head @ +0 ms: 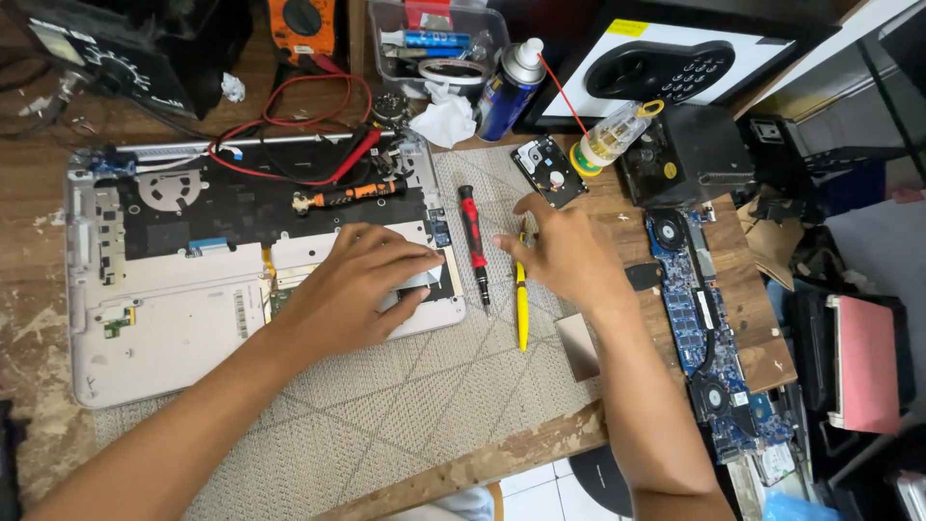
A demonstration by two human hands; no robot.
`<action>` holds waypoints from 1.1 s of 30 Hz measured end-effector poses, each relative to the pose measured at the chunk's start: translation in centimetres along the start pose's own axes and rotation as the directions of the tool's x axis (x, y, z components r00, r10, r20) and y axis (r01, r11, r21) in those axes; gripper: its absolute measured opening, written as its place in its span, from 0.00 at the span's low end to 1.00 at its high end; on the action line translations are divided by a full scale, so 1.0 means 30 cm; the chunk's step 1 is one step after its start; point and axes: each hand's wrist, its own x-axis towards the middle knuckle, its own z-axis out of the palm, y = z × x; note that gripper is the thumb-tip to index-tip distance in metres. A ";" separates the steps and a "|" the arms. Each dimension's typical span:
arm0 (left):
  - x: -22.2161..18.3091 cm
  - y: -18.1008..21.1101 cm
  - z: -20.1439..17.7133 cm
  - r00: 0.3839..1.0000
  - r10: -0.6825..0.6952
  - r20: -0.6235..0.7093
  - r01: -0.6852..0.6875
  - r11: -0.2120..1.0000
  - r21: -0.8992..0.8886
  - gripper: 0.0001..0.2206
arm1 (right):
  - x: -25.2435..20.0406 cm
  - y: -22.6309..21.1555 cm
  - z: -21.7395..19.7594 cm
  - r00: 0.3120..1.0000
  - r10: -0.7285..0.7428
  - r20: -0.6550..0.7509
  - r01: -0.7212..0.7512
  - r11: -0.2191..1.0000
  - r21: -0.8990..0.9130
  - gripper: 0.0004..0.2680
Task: Finalizing the assembly of a laptop by securing internal components with a precision screwdriver.
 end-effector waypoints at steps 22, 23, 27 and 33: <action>-0.010 -0.005 -0.003 0.994 0.069 -0.089 -0.074 0.996 -0.056 0.21 | -0.001 -0.118 0.064 0.922 -0.379 -0.083 0.387 0.891 0.238 0.11; -0.013 -0.010 0.001 0.993 0.061 -0.102 -0.066 0.997 -0.051 0.22 | 0.000 -0.119 0.074 0.910 -0.406 -0.082 0.414 0.880 0.234 0.10; -0.025 -0.007 -0.007 0.977 0.045 -0.209 -0.011 0.987 0.161 0.20 | 0.007 -0.112 0.104 0.893 -0.442 -0.084 0.449 0.862 0.235 0.10; -0.046 -0.036 0.002 0.982 0.031 -0.187 0.036 0.939 0.342 0.09 | 0.010 -0.071 0.129 0.920 -0.361 -0.152 0.385 0.903 0.188 0.10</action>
